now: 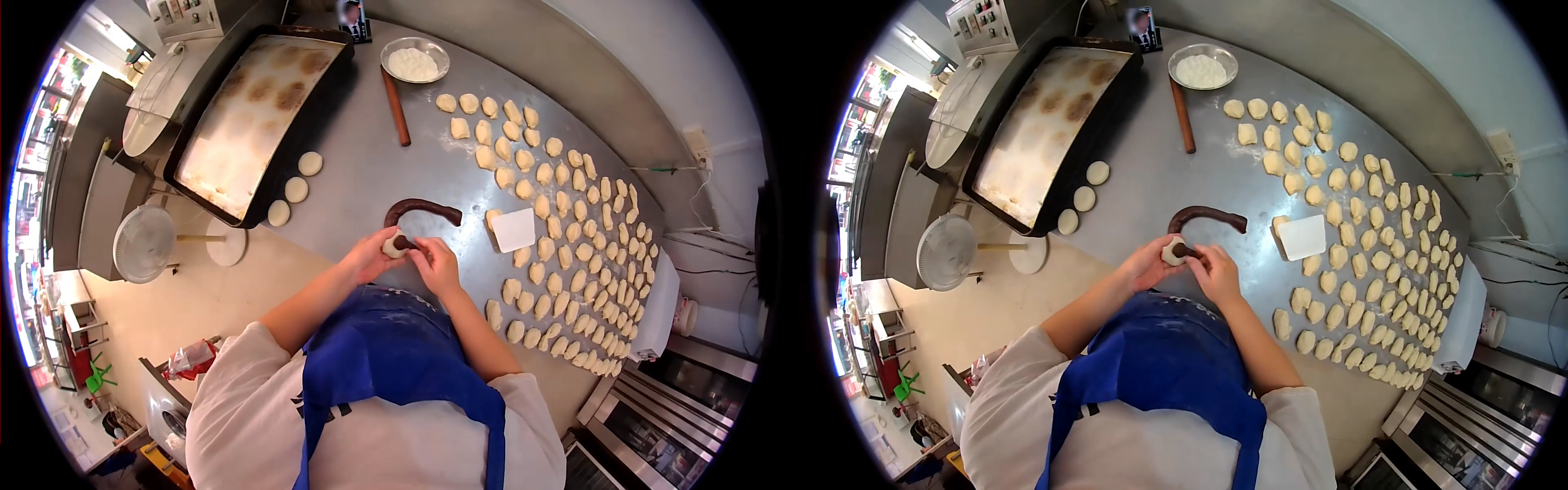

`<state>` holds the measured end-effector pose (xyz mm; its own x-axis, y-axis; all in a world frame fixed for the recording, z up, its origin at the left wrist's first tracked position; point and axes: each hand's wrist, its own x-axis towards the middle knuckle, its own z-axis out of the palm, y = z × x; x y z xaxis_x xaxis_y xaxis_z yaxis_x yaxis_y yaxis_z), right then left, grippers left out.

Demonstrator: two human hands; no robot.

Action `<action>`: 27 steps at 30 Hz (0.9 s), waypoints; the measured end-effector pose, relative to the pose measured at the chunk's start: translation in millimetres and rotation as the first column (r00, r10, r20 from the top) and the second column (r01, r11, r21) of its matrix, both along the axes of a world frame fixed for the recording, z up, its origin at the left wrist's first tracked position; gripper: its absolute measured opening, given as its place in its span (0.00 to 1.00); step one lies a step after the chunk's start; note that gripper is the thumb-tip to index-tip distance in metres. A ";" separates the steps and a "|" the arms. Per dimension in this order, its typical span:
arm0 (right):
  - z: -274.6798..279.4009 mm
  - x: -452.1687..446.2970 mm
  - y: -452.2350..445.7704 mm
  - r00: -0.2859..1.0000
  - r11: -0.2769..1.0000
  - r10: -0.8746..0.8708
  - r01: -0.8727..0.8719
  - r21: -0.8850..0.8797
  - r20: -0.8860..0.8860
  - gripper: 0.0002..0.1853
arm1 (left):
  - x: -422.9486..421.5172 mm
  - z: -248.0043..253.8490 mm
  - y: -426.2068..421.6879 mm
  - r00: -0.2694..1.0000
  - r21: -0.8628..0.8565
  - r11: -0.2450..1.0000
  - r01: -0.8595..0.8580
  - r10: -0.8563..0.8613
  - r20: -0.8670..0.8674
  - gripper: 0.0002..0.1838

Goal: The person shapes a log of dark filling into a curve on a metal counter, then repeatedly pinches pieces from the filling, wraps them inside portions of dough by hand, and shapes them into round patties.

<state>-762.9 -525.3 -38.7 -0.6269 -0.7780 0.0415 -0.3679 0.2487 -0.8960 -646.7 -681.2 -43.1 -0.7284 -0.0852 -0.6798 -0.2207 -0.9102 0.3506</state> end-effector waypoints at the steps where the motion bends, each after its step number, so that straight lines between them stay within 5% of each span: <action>1: 2.4 -0.1 -3.3 1.000 0.996 0.025 -0.026 0.084 0.011 0.10 | -3.5 -1.6 3.9 0.999 0.003 0.999 0.032 -0.032 -0.009 0.18; 3: 5.7 -1.9 -9.6 0.997 0.967 0.066 -0.075 0.242 0.043 0.09 | -7.5 7.0 13.8 0.998 -0.047 0.996 0.070 -0.069 0.016 0.19; 5: 6.4 -7.9 -7.3 0.938 0.986 -0.015 -0.043 0.158 0.346 0.08 | -6.2 8.5 15.0 0.996 -0.072 0.994 0.083 -0.084 -0.019 0.20; 7: -4.8 -15.4 1.4 0.692 0.997 -0.044 0.072 -0.009 0.720 0.08 | 2.2 1.7 8.9 0.991 -0.063 0.996 0.069 -0.076 -0.108 0.21; 8: -2.1 -19.2 2.5 0.454 0.964 0.059 0.204 -0.168 0.889 0.10 | 5.3 1.3 5.4 0.994 -0.078 0.995 0.057 -0.064 -0.086 0.21; 11: 19.7 -26.5 6.5 0.038 0.865 0.216 0.457 -0.209 0.976 0.13 | 10.0 0.3 -5.0 0.996 -0.053 0.998 0.045 -0.049 -0.080 0.20; 12: 36.4 -26.4 -1.8 -0.044 0.854 0.087 0.517 -0.052 0.995 0.16 | 11.3 0.7 -7.5 0.992 0.002 0.998 0.058 -0.058 -0.114 0.20; 15: 17.8 -37.3 -3.6 -0.131 0.903 0.360 0.299 -0.310 0.924 0.23 | 6.4 17.0 -7.6 0.986 0.067 0.996 0.053 -0.042 -0.160 0.18; 16: 13.4 -32.0 -7.1 0.036 0.951 0.122 0.281 -0.127 0.992 0.28 | 2.7 25.3 -5.6 0.986 0.073 0.996 0.045 -0.032 -0.167 0.17; 19: 20.6 -25.1 -10.9 0.108 0.939 0.164 0.289 -0.189 0.981 0.24 | -7.7 37.7 3.8 0.977 -0.061 0.996 -0.060 0.046 -0.207 0.18; 20: 22.5 -23.2 -11.9 0.324 0.948 0.086 0.264 -0.177 0.942 0.21 | -7.5 34.2 3.4 0.978 -0.097 0.995 -0.031 0.010 -0.206 0.18; 23: 39.3 -7.6 -20.9 0.830 0.948 -0.085 0.237 -0.212 0.551 0.13 | -7.9 28.3 1.3 0.981 -0.132 0.991 0.023 -0.048 -0.187 0.19; 25: 68.9 16.8 -31.7 0.971 0.911 -0.171 0.220 -0.350 0.164 0.11 | -10.6 40.1 4.5 0.986 -0.057 0.998 0.020 -0.029 -0.163 0.19; 26: 64.1 9.9 -20.5 0.992 0.981 0.007 0.017 -0.192 0.126 0.20 | -12.0 39.4 5.5 0.979 -0.029 0.999 0.029 -0.034 -0.201 0.19; 27: 57.5 7.8 -19.8 0.995 0.985 0.020 -0.036 -0.169 -0.095 0.20 | -12.3 38.2 6.0 0.971 -0.002 0.999 0.038 -0.037 -0.238 0.19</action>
